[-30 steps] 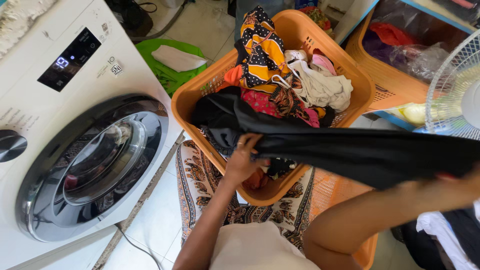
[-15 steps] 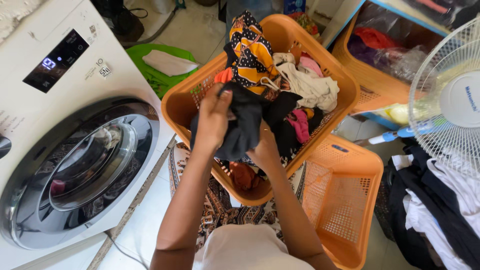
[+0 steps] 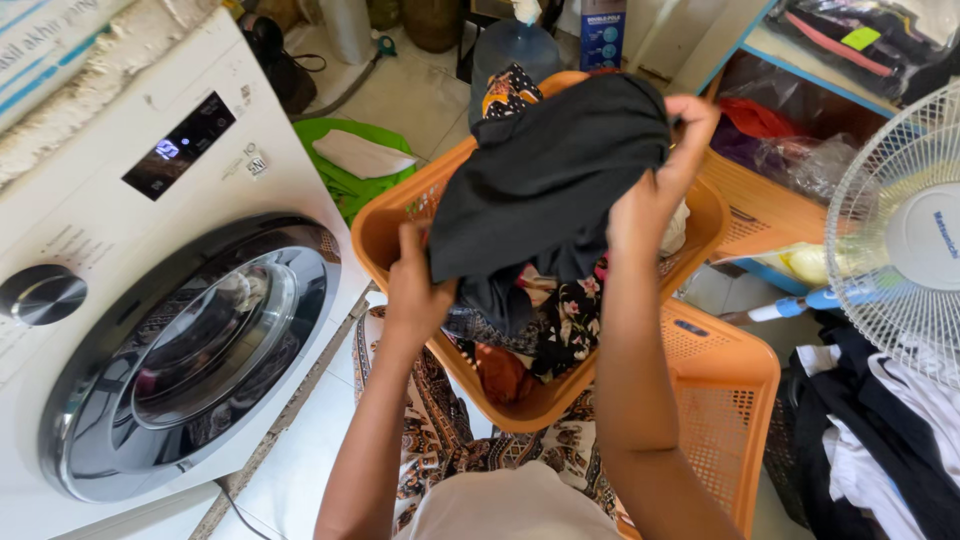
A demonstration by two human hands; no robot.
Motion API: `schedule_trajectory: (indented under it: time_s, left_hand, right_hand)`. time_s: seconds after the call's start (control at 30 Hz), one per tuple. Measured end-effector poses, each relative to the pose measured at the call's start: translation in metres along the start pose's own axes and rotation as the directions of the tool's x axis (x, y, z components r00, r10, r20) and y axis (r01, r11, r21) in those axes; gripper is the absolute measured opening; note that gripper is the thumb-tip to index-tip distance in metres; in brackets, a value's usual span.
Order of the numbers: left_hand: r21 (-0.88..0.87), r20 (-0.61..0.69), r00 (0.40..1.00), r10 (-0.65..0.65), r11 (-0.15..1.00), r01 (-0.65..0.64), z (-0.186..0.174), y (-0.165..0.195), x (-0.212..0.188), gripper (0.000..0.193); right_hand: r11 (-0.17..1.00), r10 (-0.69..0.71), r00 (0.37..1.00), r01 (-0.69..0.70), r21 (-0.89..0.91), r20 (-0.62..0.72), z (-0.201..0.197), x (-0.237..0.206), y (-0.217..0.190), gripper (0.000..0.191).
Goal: The person kneels on a floor mat and wipes the washing machine door and surrounding panel with a checkered cloth, then picks clothes one at a time from an orange laundry basket and places them into the open washer drum.
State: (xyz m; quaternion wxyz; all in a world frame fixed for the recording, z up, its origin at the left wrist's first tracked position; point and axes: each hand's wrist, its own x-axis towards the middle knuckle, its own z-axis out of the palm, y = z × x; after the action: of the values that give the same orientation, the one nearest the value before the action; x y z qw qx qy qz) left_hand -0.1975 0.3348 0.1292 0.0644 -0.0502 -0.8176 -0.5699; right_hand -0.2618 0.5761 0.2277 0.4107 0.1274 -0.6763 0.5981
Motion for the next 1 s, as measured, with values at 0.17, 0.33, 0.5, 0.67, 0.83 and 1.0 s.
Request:
schedule_trajectory:
  time_s: [0.17, 0.33, 0.5, 0.67, 0.83, 1.0]
  left_hand:
    - [-0.395, -0.234, 0.97, 0.071, 0.904, -0.162, -0.007, -0.046, 0.033, 0.047]
    - [-0.709, 0.064, 0.982, -0.176, 0.685, 0.169, -0.009, -0.046, 0.049, 0.073]
    - [-0.223, 0.084, 0.994, 0.066, 0.974, -0.046, -0.034, -0.009, 0.011, 0.115]
    - [0.07, 0.046, 0.974, 0.221, 0.972, -0.224, 0.014, 0.036, -0.018, 0.125]
    - [0.077, -0.04, 0.988, 0.148, 0.986, -0.145, 0.001, -0.008, 0.009, 0.055]
    - [-0.834, 0.366, 0.925, -0.105, 0.405, 0.375, -0.001, -0.063, 0.012, 0.045]
  right_hand:
    - [0.766, 0.227, 0.73, 0.275, -0.581, 0.645, -0.028, -0.005, -0.004, 0.106]
    - [0.951, 0.029, 0.675, 0.209, -0.229, 0.737, 0.015, -0.114, 0.01, 0.077]
    - [0.905, 0.414, 0.81, -0.319, -0.28, 0.416, 0.013, -0.116, 0.044, 0.022]
    - [0.975, 0.136, 0.905, -0.049, -0.218, 0.404, 0.028, -0.084, 0.01, 0.029]
    - [0.965, 0.251, 0.95, -0.231, -0.121, 0.187, 0.01, -0.065, -0.03, 0.047]
    - [0.804, 0.227, 0.911, 0.023, -0.594, 0.343, -0.023, -0.079, 0.028, 0.059]
